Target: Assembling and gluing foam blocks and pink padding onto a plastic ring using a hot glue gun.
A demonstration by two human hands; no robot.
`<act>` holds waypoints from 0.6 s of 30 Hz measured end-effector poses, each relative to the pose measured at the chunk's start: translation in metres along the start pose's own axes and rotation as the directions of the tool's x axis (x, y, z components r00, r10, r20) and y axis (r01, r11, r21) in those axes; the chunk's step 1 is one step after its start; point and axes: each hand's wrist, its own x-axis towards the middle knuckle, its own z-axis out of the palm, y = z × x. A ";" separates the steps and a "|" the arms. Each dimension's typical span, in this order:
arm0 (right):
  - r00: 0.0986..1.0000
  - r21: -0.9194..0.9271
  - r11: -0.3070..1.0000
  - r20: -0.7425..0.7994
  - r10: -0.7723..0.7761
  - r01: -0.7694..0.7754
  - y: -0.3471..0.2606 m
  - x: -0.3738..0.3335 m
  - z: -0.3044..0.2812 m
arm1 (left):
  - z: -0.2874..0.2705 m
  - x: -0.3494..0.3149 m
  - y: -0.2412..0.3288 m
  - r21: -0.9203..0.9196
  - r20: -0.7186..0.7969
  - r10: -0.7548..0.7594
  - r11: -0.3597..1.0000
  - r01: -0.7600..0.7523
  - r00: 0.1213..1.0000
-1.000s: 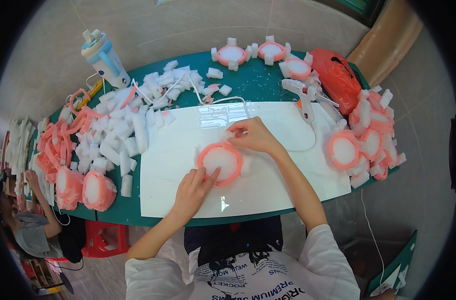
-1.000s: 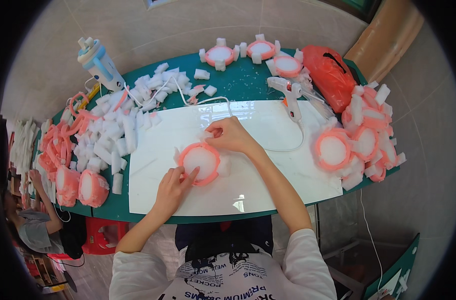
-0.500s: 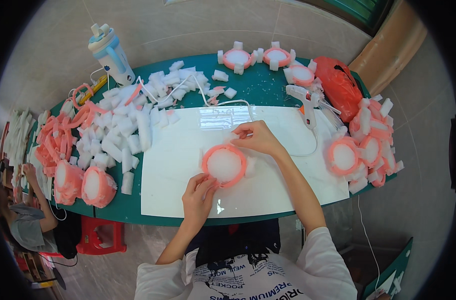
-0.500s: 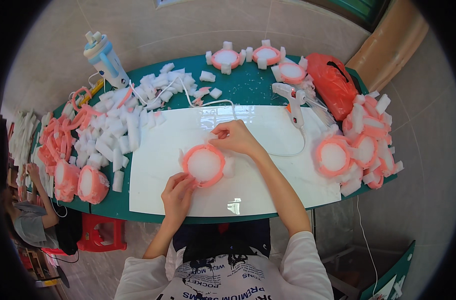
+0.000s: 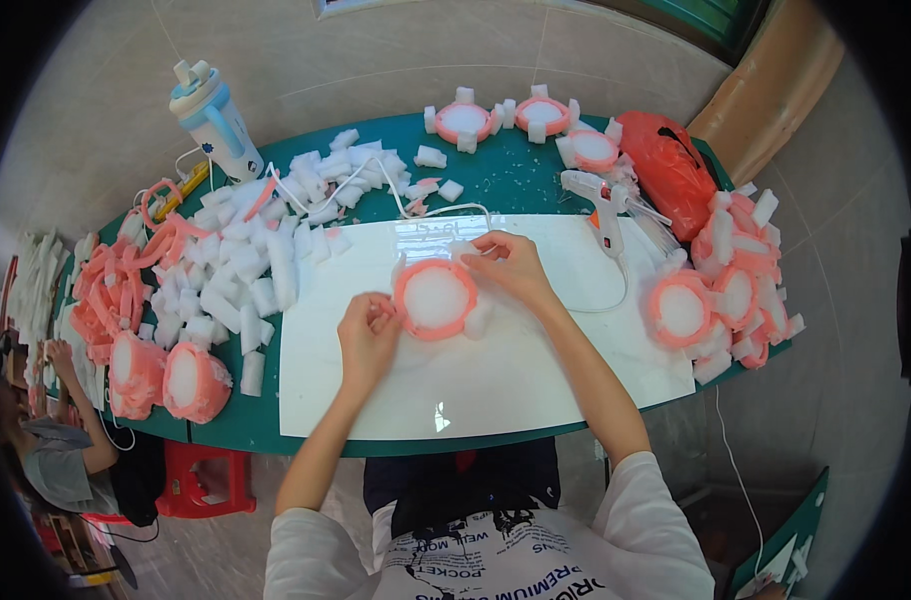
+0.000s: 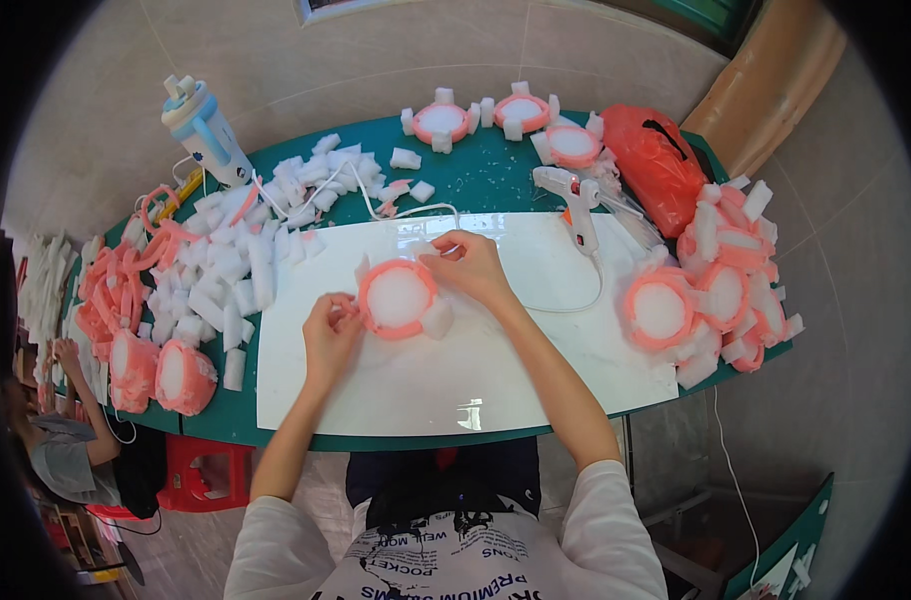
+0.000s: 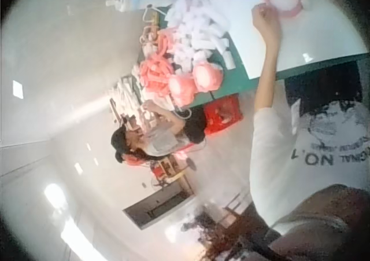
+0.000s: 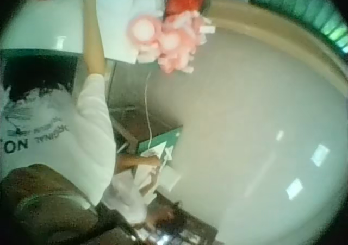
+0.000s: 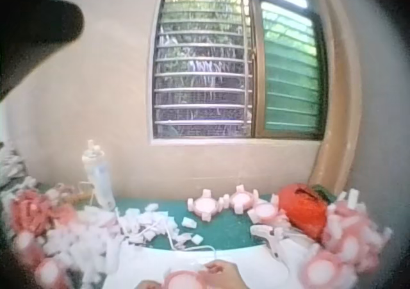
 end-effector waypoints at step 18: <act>0.996 -0.244 0.966 0.045 -0.074 0.082 -0.008 0.011 -0.002 | -0.022 0.105 -0.027 0.010 0.545 -0.089 0.995 0.099 0.834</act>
